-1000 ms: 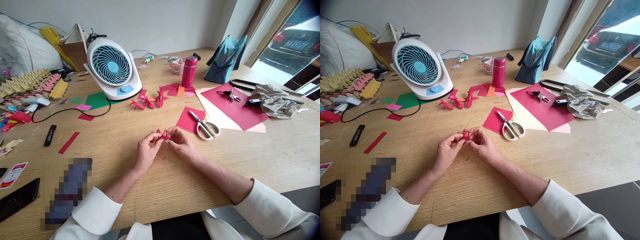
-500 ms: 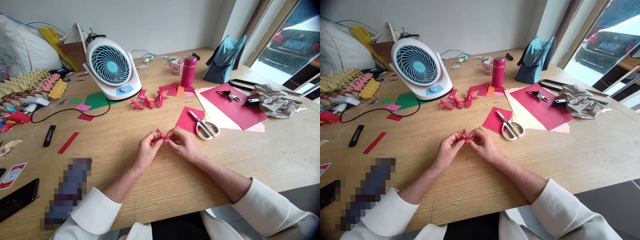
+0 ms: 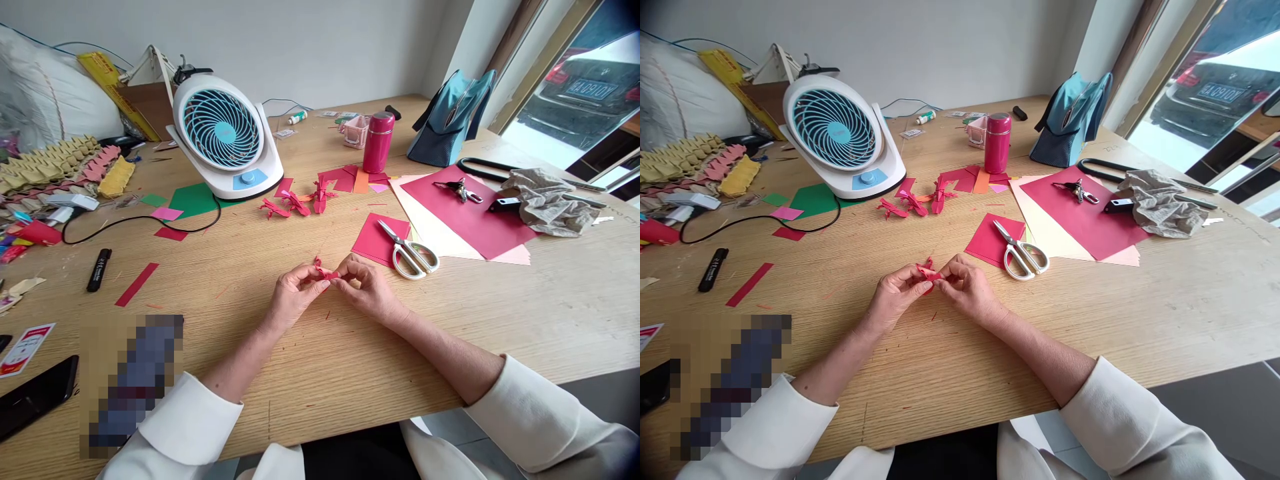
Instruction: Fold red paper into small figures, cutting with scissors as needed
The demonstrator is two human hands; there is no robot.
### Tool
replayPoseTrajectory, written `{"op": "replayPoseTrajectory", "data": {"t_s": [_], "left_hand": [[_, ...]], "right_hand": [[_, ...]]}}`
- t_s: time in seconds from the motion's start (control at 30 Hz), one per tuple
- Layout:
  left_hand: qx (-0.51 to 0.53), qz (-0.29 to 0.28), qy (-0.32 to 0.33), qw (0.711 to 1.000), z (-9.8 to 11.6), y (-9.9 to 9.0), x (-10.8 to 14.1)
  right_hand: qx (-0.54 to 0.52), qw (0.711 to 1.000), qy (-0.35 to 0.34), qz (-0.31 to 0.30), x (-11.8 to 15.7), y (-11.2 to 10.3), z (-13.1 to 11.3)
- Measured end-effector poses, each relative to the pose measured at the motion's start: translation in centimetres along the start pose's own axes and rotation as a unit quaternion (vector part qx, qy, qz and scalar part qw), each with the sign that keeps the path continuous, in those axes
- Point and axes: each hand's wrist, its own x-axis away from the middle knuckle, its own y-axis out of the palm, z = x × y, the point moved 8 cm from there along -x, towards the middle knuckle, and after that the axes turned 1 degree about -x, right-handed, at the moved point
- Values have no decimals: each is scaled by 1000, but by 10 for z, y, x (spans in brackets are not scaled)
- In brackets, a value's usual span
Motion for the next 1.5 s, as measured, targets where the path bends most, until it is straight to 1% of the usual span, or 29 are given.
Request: {"op": "replayPoseTrajectory", "data": {"t_s": [0.07, 0.13, 0.23, 0.3, 0.43, 0.6, 0.67, 0.77, 0.83, 0.97, 1.03, 1.23, 1.37, 1.5], "left_hand": [[-12, 10, 20, 1000, 6, -2, -1], [-50, 20, 35, 998, 11, -4, -1], [-96, 24, 42, 994, 15, -4, 1], [-92, 22, 35, 995, 14, -3, 2], [-51, 15, 4, 999, 7, 0, 4], [-59, 25, -7, 998, 8, -1, 4], [-80, 25, -7, 996, 11, -1, 4], [-129, 20, -7, 991, 15, -1, 4], [-153, 17, -6, 988, 17, 0, 4], [-165, 7, -9, 986, 19, 2, 4], [-168, 5, -8, 986, 19, 2, 5], [-192, 9, 5, 981, 19, 2, 6], [-224, 17, 34, 974, 22, 2, 8], [-268, 21, 73, 960, 27, 4, 10]], "right_hand": [[5, 1000, 2, -2, 0, 0, -1], [10, 1000, 8, -4, -1, 0, 0], [15, 1000, 21, 0, -1, 0, 2], [19, 999, 29, 4, -1, 0, 4], [12, 999, 42, 1, -1, 2, 7], [-3, 998, 66, 0, 0, 4, 14], [-25, 998, 53, 1, 0, 3, 12], [-42, 999, 1, 2, -1, 0, 2], [-21, 999, -37, -3, 0, -1, -7], [25, 994, -98, -41, 1, 2, -21], [44, 992, -109, -51, 2, 3, -23], [96, 987, -117, -50, 2, 3, -24], [120, 985, -119, -45, 2, 2, -25], [140, 983, -116, -36, 2, 2, -24]]}}
